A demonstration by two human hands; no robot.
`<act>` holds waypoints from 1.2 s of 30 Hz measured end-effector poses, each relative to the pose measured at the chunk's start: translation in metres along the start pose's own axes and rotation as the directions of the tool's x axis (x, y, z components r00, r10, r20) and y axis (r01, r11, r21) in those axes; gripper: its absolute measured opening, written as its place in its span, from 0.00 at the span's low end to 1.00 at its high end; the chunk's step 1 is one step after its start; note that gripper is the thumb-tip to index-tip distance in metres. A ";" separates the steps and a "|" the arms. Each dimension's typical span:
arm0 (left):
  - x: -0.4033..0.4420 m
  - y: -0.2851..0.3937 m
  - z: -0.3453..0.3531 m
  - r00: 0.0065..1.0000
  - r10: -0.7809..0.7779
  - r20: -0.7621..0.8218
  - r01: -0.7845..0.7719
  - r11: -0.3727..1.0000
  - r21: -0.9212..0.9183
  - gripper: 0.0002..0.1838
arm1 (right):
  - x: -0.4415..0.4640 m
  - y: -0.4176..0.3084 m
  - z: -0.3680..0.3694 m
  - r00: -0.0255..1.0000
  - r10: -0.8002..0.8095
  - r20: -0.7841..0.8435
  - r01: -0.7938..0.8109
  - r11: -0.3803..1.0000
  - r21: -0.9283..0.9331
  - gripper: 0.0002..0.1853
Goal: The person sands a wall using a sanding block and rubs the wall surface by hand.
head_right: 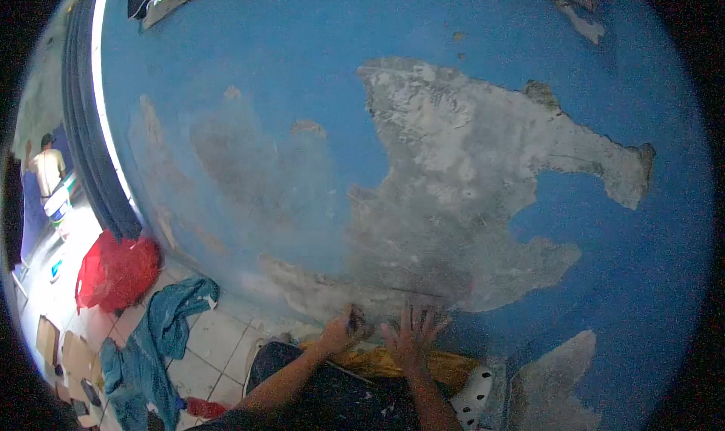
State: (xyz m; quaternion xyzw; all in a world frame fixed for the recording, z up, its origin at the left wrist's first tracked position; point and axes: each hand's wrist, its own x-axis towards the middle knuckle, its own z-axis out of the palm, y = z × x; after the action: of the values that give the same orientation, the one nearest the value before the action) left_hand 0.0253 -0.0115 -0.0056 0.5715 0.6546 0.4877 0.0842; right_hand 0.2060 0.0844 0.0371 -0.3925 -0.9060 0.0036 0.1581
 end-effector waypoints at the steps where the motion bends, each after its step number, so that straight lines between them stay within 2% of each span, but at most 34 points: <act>1: -0.001 0.008 -0.006 0.997 -0.062 0.041 0.058 0.994 0.092 0.22 | 0.000 -0.002 -0.007 0.999 -0.002 -0.039 0.003 1.000 0.031 0.40; 2: -0.005 0.013 -0.007 0.988 -0.133 0.080 0.117 0.977 0.179 0.22 | -0.003 -0.001 -0.012 0.998 -0.001 -0.069 0.005 0.998 0.056 0.40; 3: -0.007 0.009 -0.005 0.987 -0.130 0.092 0.114 0.981 0.159 0.22 | -0.003 0.004 -0.003 0.998 0.012 -0.061 -0.010 0.999 0.038 0.40; 5: -0.001 -0.005 0.000 0.989 -0.086 0.118 0.086 0.996 0.010 0.22 | 0.008 0.017 0.026 0.949 0.048 0.312 -0.046 0.999 -0.014 0.39; 6: -0.001 -0.002 0.002 0.990 -0.069 0.126 0.068 0.998 0.009 0.22 | 0.003 0.017 0.024 0.952 0.061 0.299 -0.059 0.998 -0.015 0.39; 7: -0.004 0.000 0.003 0.992 -0.091 0.092 0.081 0.991 0.109 0.22 | -0.002 0.014 0.020 1.000 0.000 0.029 -0.001 0.999 0.038 0.39; 8: -0.006 0.001 0.002 0.992 -0.114 0.050 0.102 0.973 0.207 0.22 | -0.003 0.012 0.017 0.969 -0.056 -0.242 0.076 0.995 0.070 0.39; 9: -0.004 -0.006 0.001 0.993 -0.110 0.043 0.099 0.973 0.211 0.22 | 0.001 0.011 0.018 0.966 -0.061 -0.250 0.081 0.994 0.070 0.39; 11: -0.007 -0.013 0.002 0.975 -0.136 0.177 0.095 0.970 0.224 0.22 | -0.002 0.016 0.022 0.979 0.030 -0.204 -0.021 0.999 0.046 0.38; 12: -0.012 -0.011 0.005 0.972 -0.140 0.190 0.098 0.972 0.214 0.22 | -0.006 0.019 0.030 0.981 0.041 -0.192 -0.034 0.999 0.040 0.38; 14: -0.003 -0.005 0.004 0.985 -0.100 0.139 0.091 0.993 0.073 0.23 | 0.003 0.023 0.045 0.999 0.036 -0.030 -0.033 0.996 0.089 0.38; 15: -0.002 -0.003 0.005 0.986 -0.087 0.144 0.076 0.994 0.078 0.23 | 0.002 0.020 0.033 0.998 0.046 -0.043 -0.042 0.995 0.092 0.38; 17: -0.003 -0.002 0.005 0.981 -0.139 0.138 0.119 0.982 0.145 0.22 | 0.001 0.007 -0.002 0.924 -0.046 -0.379 0.085 0.992 0.088 0.37; 18: 0.000 0.001 0.000 0.981 -0.142 0.132 0.123 0.982 0.143 0.22 | 0.005 0.008 0.007 0.925 -0.053 -0.377 0.092 0.992 0.086 0.37; 20: -0.006 0.012 -0.002 0.979 -0.153 0.132 0.135 0.981 0.139 0.21 | -0.004 0.017 0.050 0.979 -0.057 -0.196 0.069 0.996 0.054 0.37; 23: -0.002 0.010 0.004 0.994 -0.060 0.090 0.053 0.996 0.078 0.20 | 0.000 0.023 0.112 0.972 -0.043 -0.231 0.075 0.988 0.133 0.36; 24: 0.002 0.008 0.002 0.994 -0.049 0.099 0.040 0.995 0.087 0.20 | 0.005 0.018 0.089 0.970 -0.030 -0.243 0.066 0.988 0.142 0.36; 26: -0.004 0.003 0.003 0.992 0.122 0.012 -0.123 0.984 0.132 0.21 | 0.007 0.001 0.012 0.951 -0.067 -0.301 0.117 0.981 0.152 0.36; 27: -0.007 -0.002 0.002 0.995 0.099 0.013 -0.099 0.987 0.128 0.21 | 0.004 0.002 0.027 0.958 -0.073 -0.279 0.120 0.981 0.155 0.36; 29: -0.002 -0.009 0.004 0.996 0.012 0.092 -0.011 1.000 -0.013 0.21 | 0.001 0.014 0.064 0.978 -0.122 -0.171 0.108 0.990 -0.091 0.34; 33: 0.000 0.013 -0.001 0.993 -0.068 0.099 0.063 0.997 0.052 0.20 | 0.004 0.003 0.039 0.967 -0.134 -0.217 0.141 0.990 0.015 0.34; 35: -0.003 0.005 0.004 1.000 0.013 0.010 -0.013 1.000 0.028 0.18 | 0.004 -0.001 0.014 0.904 -0.097 -0.417 0.129 0.990 0.049 0.34; 36: -0.006 0.000 0.005 1.000 -0.003 0.003 0.003 1.000 0.023 0.18 | 0.002 0.001 0.026 0.909 -0.109 -0.403 0.139 0.989 0.046 0.34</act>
State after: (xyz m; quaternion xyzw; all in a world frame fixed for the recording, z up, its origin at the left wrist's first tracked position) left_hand 0.0304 -0.0137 -0.0112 0.5720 0.6610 0.4791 0.0795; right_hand 0.1986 0.0894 0.0132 -0.3204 -0.8770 -0.0531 0.3541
